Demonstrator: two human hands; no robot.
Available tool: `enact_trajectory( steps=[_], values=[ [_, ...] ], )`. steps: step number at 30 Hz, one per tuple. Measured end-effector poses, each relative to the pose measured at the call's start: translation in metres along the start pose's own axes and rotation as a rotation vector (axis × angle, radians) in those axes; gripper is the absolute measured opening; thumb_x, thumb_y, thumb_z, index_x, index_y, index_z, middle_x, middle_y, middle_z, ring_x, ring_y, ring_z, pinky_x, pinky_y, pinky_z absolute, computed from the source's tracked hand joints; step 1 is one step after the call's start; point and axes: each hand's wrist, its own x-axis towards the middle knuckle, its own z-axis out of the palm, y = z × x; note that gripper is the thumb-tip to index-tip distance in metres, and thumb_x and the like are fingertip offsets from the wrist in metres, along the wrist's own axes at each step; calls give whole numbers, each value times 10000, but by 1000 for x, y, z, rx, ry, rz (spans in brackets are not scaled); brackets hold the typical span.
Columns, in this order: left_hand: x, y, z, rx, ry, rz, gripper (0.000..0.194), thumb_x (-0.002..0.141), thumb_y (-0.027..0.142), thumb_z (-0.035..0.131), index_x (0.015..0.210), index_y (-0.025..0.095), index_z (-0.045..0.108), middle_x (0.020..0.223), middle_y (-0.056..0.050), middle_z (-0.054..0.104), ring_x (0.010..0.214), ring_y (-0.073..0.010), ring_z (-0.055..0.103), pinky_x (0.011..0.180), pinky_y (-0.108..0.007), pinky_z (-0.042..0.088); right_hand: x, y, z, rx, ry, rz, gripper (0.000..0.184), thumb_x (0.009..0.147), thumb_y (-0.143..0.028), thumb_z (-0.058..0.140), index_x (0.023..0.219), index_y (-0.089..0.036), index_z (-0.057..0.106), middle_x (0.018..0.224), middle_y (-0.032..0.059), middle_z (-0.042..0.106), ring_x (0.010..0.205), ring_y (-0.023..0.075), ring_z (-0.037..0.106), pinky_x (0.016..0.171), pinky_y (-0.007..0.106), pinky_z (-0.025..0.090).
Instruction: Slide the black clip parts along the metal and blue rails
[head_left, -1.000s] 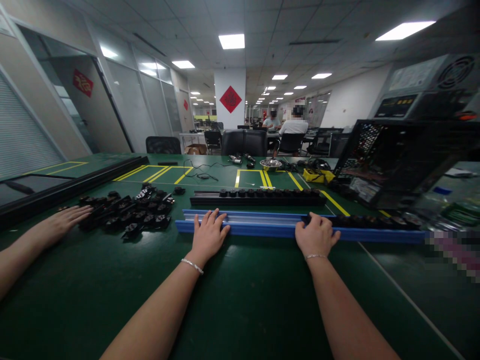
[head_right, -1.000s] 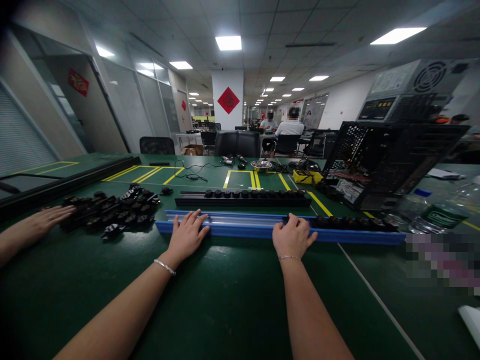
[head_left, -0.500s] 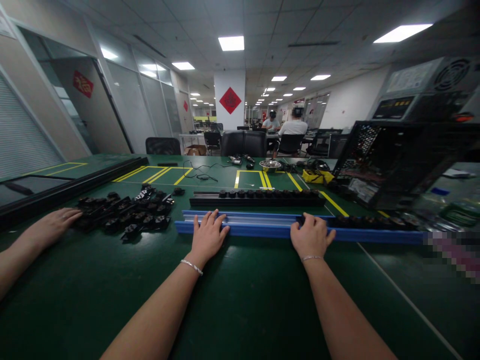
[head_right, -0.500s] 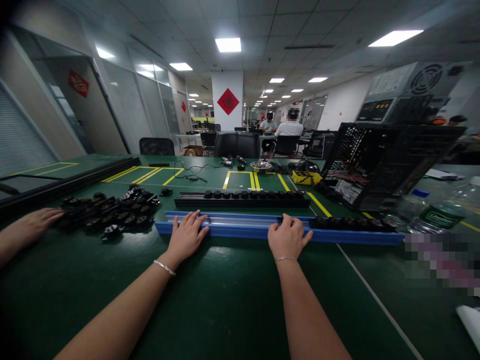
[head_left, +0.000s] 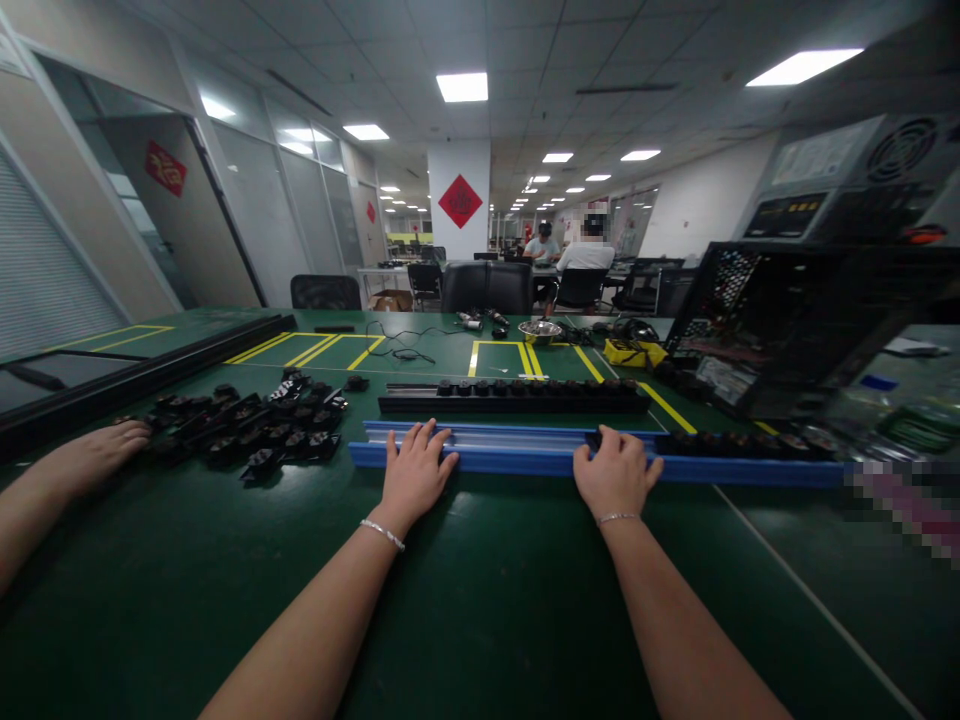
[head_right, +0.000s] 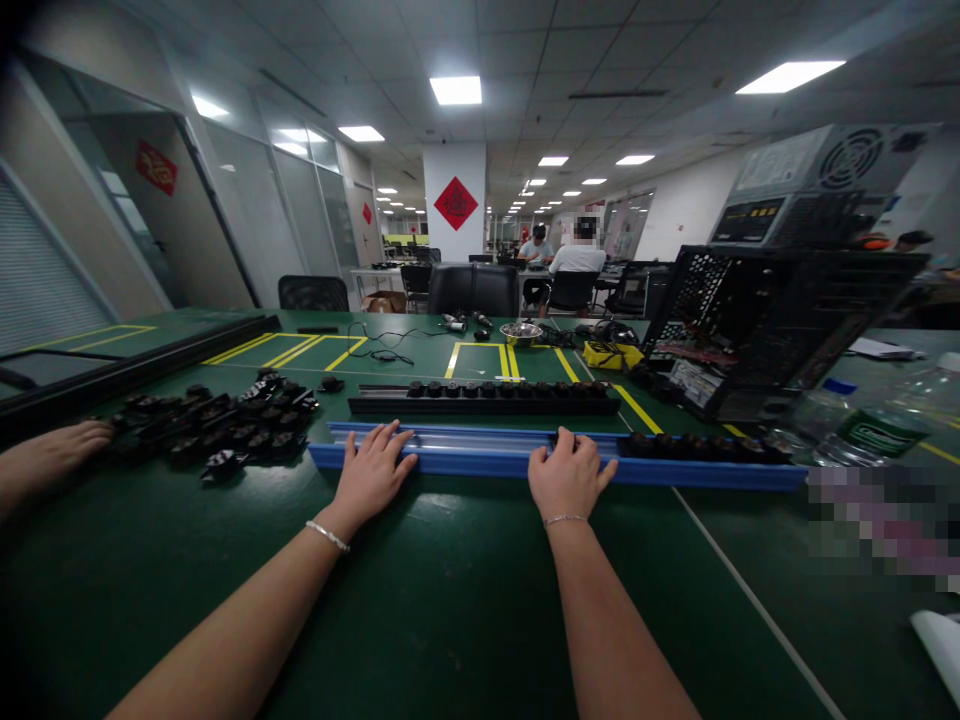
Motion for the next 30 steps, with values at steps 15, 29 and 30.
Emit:
enact_trajectory(
  steps=[15, 29, 30],
  values=[
    [1, 0, 1, -7, 1, -9, 479, 901, 494, 274, 1283, 295, 482, 1416, -52, 432, 1305, -260, 352, 1085, -589, 144, -5, -4, 4, 2, 35, -34, 411, 798, -320, 430, 1146, -139, 556, 1102, 156, 534, 1034, 288, 502, 1019, 561, 168],
    [0, 1, -2, -3, -20, -12, 481, 900, 490, 277, 1290, 291, 476, 1422, -55, 424, 1310, -265, 347, 1082, -592, 154, -8, -11, -2, 3, -7, -74, 414, 808, -316, 430, 1154, -128, 555, 1102, 167, 533, 1009, 287, 506, 1008, 568, 170],
    [0, 1, -2, -3, -18, -14, 479, 899, 489, 282, 1290, 292, 477, 1423, -54, 423, 1311, -266, 347, 1083, -591, 154, -8, -11, -2, 1, -12, -76, 415, 809, -319, 432, 1156, -126, 554, 1103, 170, 533, 1011, 289, 505, 1007, 567, 174]
  ],
)
